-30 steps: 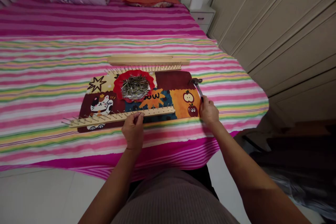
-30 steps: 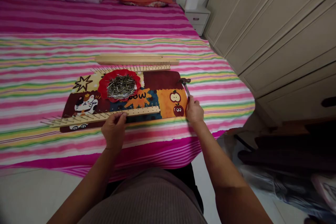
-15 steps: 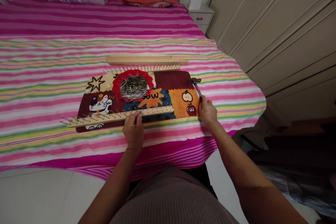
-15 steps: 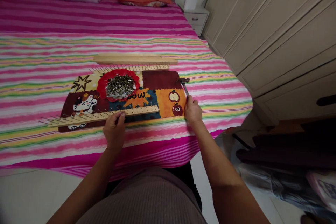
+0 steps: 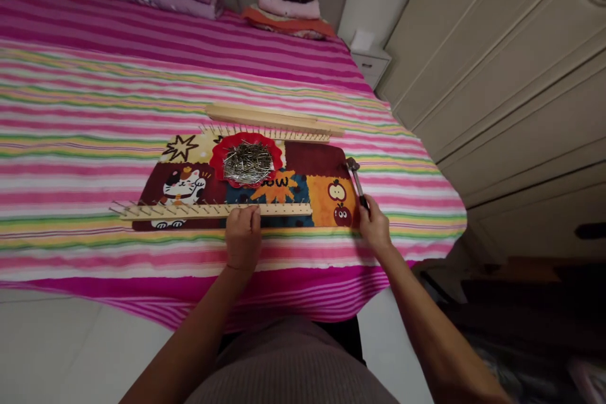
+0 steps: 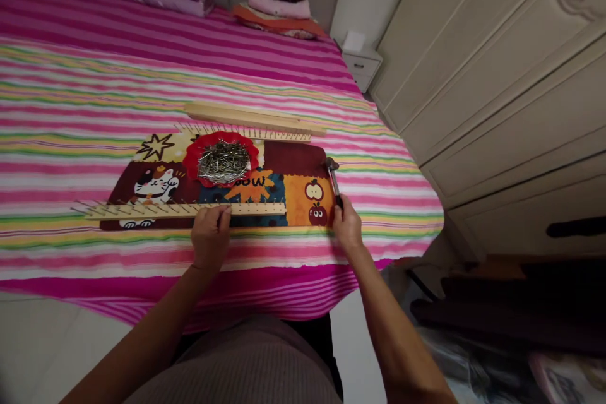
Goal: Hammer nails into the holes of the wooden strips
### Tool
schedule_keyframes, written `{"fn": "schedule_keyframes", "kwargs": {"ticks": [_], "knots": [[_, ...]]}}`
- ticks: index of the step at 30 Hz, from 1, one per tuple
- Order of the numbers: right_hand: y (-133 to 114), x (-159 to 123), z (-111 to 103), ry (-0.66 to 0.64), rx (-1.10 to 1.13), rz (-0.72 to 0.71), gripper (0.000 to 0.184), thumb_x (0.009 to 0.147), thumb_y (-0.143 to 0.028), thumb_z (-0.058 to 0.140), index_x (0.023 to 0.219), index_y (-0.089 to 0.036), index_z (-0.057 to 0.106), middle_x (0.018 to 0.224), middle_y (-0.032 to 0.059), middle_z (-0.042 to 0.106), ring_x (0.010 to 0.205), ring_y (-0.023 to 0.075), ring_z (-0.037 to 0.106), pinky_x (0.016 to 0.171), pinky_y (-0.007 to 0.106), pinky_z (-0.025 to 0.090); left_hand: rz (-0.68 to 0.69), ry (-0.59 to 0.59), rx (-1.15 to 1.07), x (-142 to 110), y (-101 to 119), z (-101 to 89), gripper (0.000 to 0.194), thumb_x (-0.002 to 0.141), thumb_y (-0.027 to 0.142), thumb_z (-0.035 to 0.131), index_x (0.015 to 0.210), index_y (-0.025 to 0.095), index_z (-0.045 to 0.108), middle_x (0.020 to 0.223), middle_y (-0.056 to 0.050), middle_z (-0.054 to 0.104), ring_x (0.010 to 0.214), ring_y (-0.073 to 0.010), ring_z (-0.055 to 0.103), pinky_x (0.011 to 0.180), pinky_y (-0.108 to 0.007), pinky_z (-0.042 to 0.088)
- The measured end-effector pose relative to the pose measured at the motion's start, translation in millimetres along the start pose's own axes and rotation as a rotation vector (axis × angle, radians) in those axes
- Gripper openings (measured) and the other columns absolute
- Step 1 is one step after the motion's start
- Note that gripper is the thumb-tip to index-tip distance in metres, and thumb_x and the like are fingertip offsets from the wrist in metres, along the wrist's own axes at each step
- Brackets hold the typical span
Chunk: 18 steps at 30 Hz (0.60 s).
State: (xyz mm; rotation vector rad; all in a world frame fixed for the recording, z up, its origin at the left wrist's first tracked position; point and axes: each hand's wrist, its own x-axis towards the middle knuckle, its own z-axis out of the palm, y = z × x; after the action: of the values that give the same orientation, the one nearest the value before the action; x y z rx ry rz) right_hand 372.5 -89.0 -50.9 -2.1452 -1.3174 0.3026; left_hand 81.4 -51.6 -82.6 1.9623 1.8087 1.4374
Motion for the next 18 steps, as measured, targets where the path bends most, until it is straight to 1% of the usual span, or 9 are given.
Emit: {"fn": "schedule_keyframes", "kwargs": {"ticks": [2,3,5,6,8,10,12,14,18], "knots": [[-14.9,-25.1,-8.7,-0.002,0.254,0.041,0.047,0.088,-0.034,0.042,0.132,-0.018,0.05,0.094,0.0077,0.066,0.076,0.0191,0.059,0.063,0.029,0.047,0.035,0.001,0.008,-0.5,-1.1,0.9,0.023,0.09,0.029,0.046,0.086,0.018,0.066,0.077,-0.007,0.059,0.077,-0.0186,0.055,0.078,-0.033,0.045],[-24.4,-40.4,-13.6,-0.059,0.4,0.068,0.05,0.088,-0.039,0.043,0.134,-0.02,0.047,0.084,0.0037,0.064,0.064,0.0161,0.056,0.055,0.027,0.045,0.052,-0.002,0.015,-0.3,-1.5,1.1,0.024,0.091,0.029,0.045,0.086,0.018,0.065,0.077,-0.007,0.059,0.077,-0.0188,0.054,0.079,-0.033,0.044],[-45.6,-71.9,-23.2,-0.279,0.67,0.144,0.055,0.087,-0.046,0.048,0.136,-0.023,0.044,0.073,-0.0018,0.057,0.049,0.0109,0.046,0.043,0.023,0.039,0.081,-0.011,0.035,0.7,-1.9,1.1,0.024,0.092,0.029,0.044,0.086,0.018,0.064,0.076,-0.007,0.059,0.077,-0.0192,0.053,0.078,-0.033,0.043],[-56.3,-86.1,-27.3,-0.39,0.775,0.172,0.057,0.085,-0.048,0.051,0.137,-0.024,0.043,0.075,-0.0022,0.056,0.047,0.0095,0.045,0.04,0.021,0.036,0.092,-0.015,0.046,1.3,-2.0,0.8,0.024,0.092,0.029,0.043,0.086,0.018,0.064,0.076,-0.006,0.059,0.077,-0.0193,0.053,0.078,-0.034,0.043],[-75.4,-108.0,-32.8,-0.566,0.881,0.181,0.057,0.084,-0.049,0.055,0.135,-0.026,0.044,0.075,-0.0029,0.054,0.046,0.0075,0.043,0.036,0.019,0.033,0.11,-0.023,0.064,2.0,-1.9,0.1,0.023,0.093,0.029,0.043,0.086,0.019,0.063,0.074,-0.006,0.058,0.076,-0.0194,0.053,0.076,-0.034,0.042],[-89.3,-120.9,-34.2,-0.691,0.89,0.18,0.052,0.086,-0.047,0.054,0.132,-0.026,0.046,0.075,-0.0032,0.053,0.044,0.0059,0.04,0.036,0.018,0.03,0.131,-0.027,0.07,2.1,-1.5,-0.8,0.023,0.093,0.028,0.042,0.084,0.019,0.062,0.072,-0.005,0.057,0.074,-0.0193,0.052,0.075,-0.033,0.042],[-97.2,-127.0,-31.8,-0.761,0.846,0.153,0.047,0.088,-0.045,0.051,0.13,-0.026,0.048,0.073,-0.0038,0.051,0.044,0.0051,0.038,0.036,0.017,0.028,0.152,-0.024,0.078,1.6,-0.7,-1.9,0.024,0.093,0.026,0.041,0.079,0.019,0.06,0.069,-0.005,0.055,0.072,-0.0192,0.051,0.072,-0.033,0.041],[-100.0,-129.7,-27.4,-0.772,0.783,0.085,0.044,0.09,-0.043,0.048,0.131,-0.026,0.049,0.071,-0.0044,0.049,0.044,0.0055,0.038,0.038,0.018,0.028,0.168,-0.021,0.088,1.2,0.4,-3.0,0.025,0.093,0.025,0.04,0.077,0.02,0.058,0.068,-0.005,0.054,0.07,-0.0191,0.05,0.071,-0.033,0.04],[-99.0,-132.8,-20.4,-0.701,0.674,-0.05,0.043,0.095,-0.041,0.041,0.135,-0.027,0.046,0.068,-0.0039,0.048,0.048,0.0073,0.038,0.043,0.02,0.03,0.182,-0.015,0.086,0.6,1.9,-3.9,0.024,0.093,0.024,0.04,0.079,0.02,0.059,0.07,-0.005,0.055,0.071,-0.019,0.05,0.071,-0.034,0.04]]}}
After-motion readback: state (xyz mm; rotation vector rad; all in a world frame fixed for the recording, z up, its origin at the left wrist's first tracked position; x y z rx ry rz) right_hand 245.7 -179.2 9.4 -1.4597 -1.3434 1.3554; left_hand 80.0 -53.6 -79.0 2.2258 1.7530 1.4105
